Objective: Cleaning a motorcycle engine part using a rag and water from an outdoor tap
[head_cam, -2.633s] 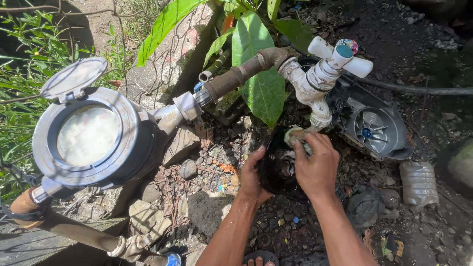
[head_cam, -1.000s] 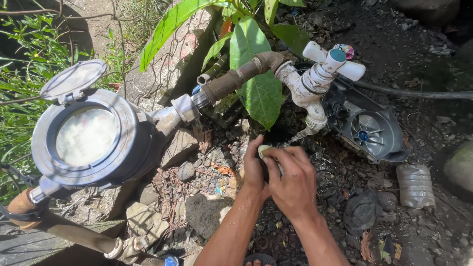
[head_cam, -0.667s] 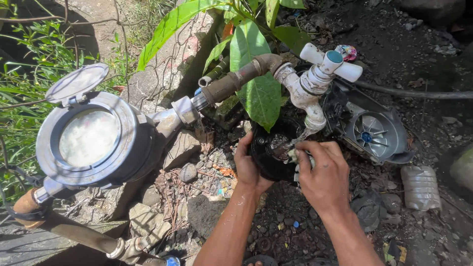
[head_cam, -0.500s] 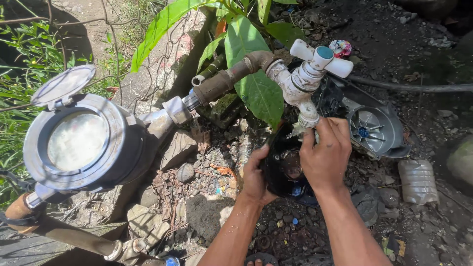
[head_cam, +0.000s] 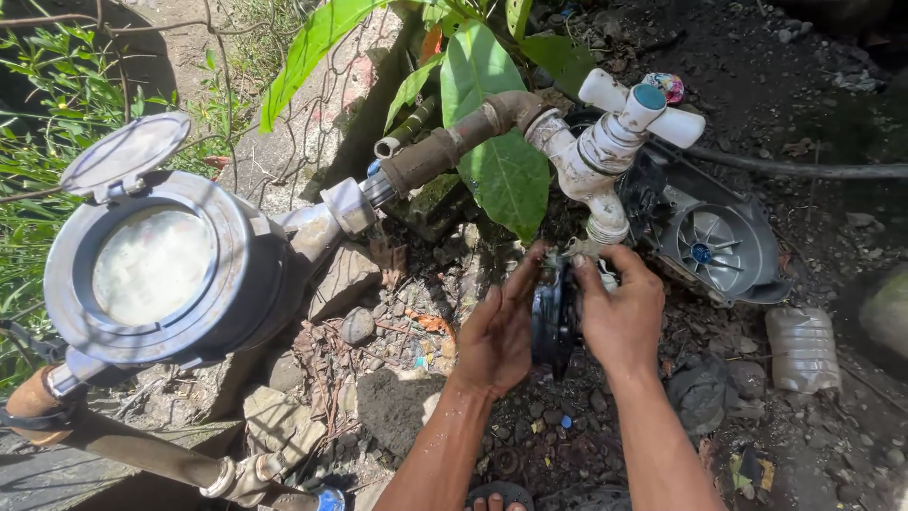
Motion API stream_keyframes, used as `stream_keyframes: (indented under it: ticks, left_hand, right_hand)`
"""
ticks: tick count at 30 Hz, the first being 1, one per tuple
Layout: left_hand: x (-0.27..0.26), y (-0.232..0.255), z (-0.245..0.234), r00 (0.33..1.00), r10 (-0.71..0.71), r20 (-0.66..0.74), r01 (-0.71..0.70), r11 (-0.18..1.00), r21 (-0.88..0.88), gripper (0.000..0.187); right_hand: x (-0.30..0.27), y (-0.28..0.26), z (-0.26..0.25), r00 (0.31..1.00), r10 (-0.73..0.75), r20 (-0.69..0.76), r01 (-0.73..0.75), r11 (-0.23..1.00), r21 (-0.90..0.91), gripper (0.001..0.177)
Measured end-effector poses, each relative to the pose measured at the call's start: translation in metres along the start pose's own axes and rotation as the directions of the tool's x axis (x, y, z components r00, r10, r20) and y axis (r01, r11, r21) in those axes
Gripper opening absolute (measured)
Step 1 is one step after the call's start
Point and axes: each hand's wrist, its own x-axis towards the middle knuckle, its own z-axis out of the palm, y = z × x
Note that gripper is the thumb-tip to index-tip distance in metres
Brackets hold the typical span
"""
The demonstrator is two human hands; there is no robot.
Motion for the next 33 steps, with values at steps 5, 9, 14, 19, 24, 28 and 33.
stream_keyframes:
  ticks: [5, 9, 14, 19, 24, 28, 33]
  left_hand:
    - [0.026, -0.043, -0.063, 0.99, -0.099, -0.104, 0.097, 0.995, -0.024, 0.079]
    - [0.021, -0.03, -0.053, 0.972, -0.172, -0.163, 0.084, 0.894, -0.439, 0.057]
    - [0.012, -0.064, -0.063, 0.95, -0.235, -0.206, 0.131, 0.898, -0.42, 0.056]
    - [0.03, -0.09, -0.115, 0.928, -0.253, -0.275, 0.101, 0.879, -0.467, 0.026]
    - [0.031, -0.023, -0.018, 0.962, -0.259, -0.09, 0.156, 0.784, -0.6, 0.044]
    - [0.035, -0.047, -0.046, 0.968, -0.243, -0.064, 0.157, 0.782, -0.604, 0.048]
    - [0.043, -0.05, -0.048, 0.946, -0.311, -0.095, 0.225, 0.836, -0.5, 0.047]
  right_hand:
    - [-0.016, -0.027, 0.009, 0.997, -0.042, 0.058, 0.029, 0.979, 0.202, 0.01]
    - [-0.029, -0.019, 0.011, 0.936, -0.319, 0.146, 0.317, 0.948, 0.035, 0.013]
    - [-0.018, -0.012, 0.009, 0.984, -0.174, 0.035, 0.177, 0.972, -0.155, 0.011]
    - [-0.022, -0.03, 0.001, 0.946, -0.214, 0.242, 0.266, 0.941, -0.21, 0.011]
    - [-0.017, -0.019, 0.001, 0.924, -0.378, 0.052, 0.375, 0.873, -0.312, 0.012]
    - [-0.022, -0.016, 0.002, 0.859, -0.483, 0.169, 0.506, 0.85, -0.144, 0.007]
    - [-0.009, -0.005, 0.004, 0.876, -0.482, 0.029, 0.463, 0.821, -0.334, 0.007]
